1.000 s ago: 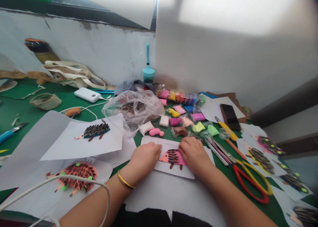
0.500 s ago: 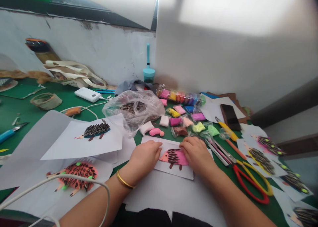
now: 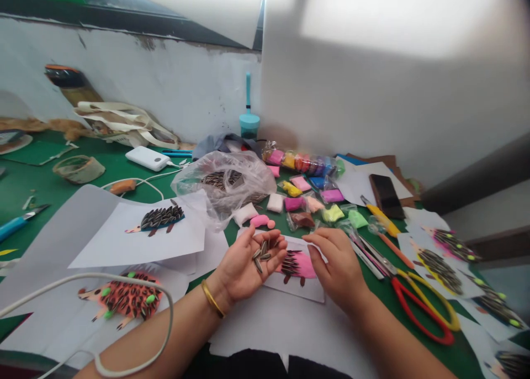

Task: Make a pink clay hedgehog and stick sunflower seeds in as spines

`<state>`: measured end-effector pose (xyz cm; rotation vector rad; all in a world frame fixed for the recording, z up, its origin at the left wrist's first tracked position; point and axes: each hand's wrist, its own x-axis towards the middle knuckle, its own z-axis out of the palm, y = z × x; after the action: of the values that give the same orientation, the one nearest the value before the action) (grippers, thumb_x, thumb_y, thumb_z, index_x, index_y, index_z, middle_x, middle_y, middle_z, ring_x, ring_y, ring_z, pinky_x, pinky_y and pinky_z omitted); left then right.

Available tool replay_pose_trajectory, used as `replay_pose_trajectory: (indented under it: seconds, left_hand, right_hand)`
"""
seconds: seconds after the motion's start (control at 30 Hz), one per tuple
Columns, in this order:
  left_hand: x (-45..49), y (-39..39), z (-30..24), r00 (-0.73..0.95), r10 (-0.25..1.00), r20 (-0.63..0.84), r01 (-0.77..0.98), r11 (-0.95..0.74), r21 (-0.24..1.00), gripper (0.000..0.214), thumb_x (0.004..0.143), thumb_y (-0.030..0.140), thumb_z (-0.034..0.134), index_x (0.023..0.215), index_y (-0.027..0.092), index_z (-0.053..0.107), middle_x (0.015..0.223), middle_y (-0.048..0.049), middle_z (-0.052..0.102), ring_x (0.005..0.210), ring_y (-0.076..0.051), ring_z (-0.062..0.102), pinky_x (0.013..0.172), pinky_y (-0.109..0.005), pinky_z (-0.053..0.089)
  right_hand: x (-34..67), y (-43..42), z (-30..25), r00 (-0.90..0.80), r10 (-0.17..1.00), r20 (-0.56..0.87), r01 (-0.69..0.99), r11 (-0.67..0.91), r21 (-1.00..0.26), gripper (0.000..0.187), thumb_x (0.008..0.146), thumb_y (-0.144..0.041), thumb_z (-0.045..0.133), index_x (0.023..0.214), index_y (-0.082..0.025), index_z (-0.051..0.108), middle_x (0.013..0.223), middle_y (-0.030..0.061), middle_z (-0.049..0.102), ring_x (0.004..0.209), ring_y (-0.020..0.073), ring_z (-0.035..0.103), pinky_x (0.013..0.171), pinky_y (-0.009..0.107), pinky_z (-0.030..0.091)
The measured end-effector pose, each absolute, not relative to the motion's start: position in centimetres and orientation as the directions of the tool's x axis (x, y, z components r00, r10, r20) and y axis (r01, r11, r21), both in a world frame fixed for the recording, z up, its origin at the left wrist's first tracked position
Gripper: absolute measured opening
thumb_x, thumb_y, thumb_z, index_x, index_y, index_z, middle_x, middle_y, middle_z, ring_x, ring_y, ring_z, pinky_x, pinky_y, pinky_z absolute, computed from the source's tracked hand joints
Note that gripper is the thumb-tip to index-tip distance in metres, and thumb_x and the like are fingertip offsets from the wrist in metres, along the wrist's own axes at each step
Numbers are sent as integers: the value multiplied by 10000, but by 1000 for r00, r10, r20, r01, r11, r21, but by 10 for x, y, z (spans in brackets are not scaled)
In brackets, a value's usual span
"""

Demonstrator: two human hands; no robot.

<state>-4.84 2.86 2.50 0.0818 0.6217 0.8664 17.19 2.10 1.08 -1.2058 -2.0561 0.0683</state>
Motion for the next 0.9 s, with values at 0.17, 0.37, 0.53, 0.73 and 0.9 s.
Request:
replay_pose_trajectory:
  seconds: [0.17, 0.37, 0.53, 0.73, 0.9]
  left_hand:
    - [-41, 20, 32, 557, 722, -410, -689, 678, 256, 613, 979, 611, 348, 1129, 74, 603, 1253, -191, 611, 1201, -250, 593, 1055, -362, 465]
    - [-40, 17, 27, 617, 707, -345, -637, 706, 308, 744, 949, 704, 262, 1226, 97, 591, 1306, -163, 587, 1067, -192, 629, 935, -305, 495]
    - [-36, 14, 24, 614, 702, -360, -554, 709, 437, 820, 925, 748, 177, 1264, 117, 577, 1182, -166, 633, 943, -188, 635, 818, -300, 500]
    - [-36, 13, 29, 626, 701, -342, -573, 711, 407, 807, 938, 729, 185, 1257, 98, 575, 1242, -189, 611, 1078, -213, 619, 869, -301, 504]
    - [-44, 22, 32, 499, 780, -376, -675, 623, 395, 676, 970, 660, 265, 1182, 110, 595, 1242, -180, 619, 1199, -241, 585, 1019, -377, 483]
  right_hand:
    - [163, 10, 17, -317, 714, 625, 668, 635, -388, 222, 913, -162, 567, 1097, -231, 669, 974, 74, 630, 929, 221, 568, 831, 396, 455]
    - [150, 0, 22, -414, 676, 610, 628, 697, -347, 203, 903, -174, 628, 1068, -269, 700, 934, 43, 658, 898, 199, 572, 818, 377, 431]
    - [137, -5, 19, -503, 634, 588, 621, 738, -264, 223, 935, -230, 610, 1121, -315, 699, 911, 19, 692, 925, 192, 587, 846, 372, 416]
    - [141, -5, 20, -516, 627, 583, 582, 757, -298, 183, 942, -195, 581, 1020, -302, 707, 892, 8, 718, 867, 177, 607, 797, 353, 428]
    - [171, 14, 19, -353, 780, 517, 648, 602, -466, 169, 969, -239, 511, 950, -228, 679, 860, 47, 706, 807, 186, 630, 766, 345, 478]
